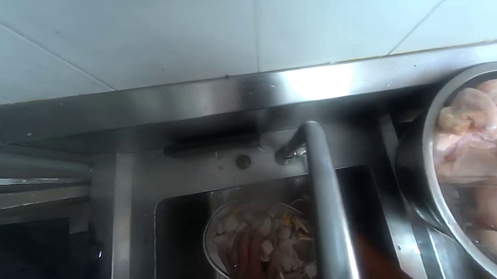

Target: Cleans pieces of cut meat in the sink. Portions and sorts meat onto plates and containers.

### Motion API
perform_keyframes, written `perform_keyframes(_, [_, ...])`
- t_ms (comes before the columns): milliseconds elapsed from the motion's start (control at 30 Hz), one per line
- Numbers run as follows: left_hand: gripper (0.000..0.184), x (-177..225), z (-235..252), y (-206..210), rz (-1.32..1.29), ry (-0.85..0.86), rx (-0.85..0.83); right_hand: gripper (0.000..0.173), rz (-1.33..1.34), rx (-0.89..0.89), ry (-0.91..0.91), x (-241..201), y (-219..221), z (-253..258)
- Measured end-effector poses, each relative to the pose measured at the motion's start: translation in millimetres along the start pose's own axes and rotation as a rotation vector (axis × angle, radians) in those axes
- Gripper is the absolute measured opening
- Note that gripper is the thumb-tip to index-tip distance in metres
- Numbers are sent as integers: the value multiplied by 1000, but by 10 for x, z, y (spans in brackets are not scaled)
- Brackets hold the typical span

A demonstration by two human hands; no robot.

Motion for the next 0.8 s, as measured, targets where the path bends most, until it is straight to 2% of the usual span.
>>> perform_keyframes(33, [77, 23, -7, -72, 27, 28, -17, 39, 37, -125, 120, -213, -167, -180])
perform_keyframes(67, [86, 58, 17, -155, 59, 64, -47, 39, 39, -150, 117, -345, -221, -388])
perform_keyframes(133, [101, 146, 117, -262, 107, 135, -183, 46, -23, -141, -44, -348, -64, -803])
perform_keyframes(233, [111, 138, 326, -107, 162, 205, -388, 78, -147, -95, -265, -111, 396, -1078])
perform_keyframes(267, [107, 96, 374, -29, 143, 228, -399, 83, -188, -33, -321, -40, 548, -1070])
perform_keyframes(367, [75, -39, 353, 217, 53, 253, -316, 76, -278, 144, -416, -10, 808, -898])
perform_keyframes(433, [58, -103, 308, 371, 46, 219, -262, 65, -248, 134, -440, -112, 787, -769])
perform_keyframes(500, [48, -113, 263, 455, 85, 201, -204, 47, -217, 80, -460, -161, 718, -667])
perform_keyframes(600, [42, 26, 351, 321, 161, 235, -99, 38, -257, 76, -585, -245, 561, -553])
perform_keyframes(667, [39, 93, 411, 173, 82, 234, -70, 38, -269, 54, -623, -363, 444, -557])
perform_keyframes(733, [36, 119, 452, -43, -65, 180, -114, 42, -313, -16, -597, -315, 477, -562])
perform_keyframes(800, [33, 98, 457, -253, -114, 114, -85, 45, -320, -35, -542, -203, 584, -561])
Point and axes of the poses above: each hand's wrist, its own z-axis towards the middle knuckle, its own y-axis out of the palm, x = y × z, the point moved 1 cm from there along z, towards the middle knuckle, and after that the axes turned 5 degrees about -x, right-handed, at the moved point
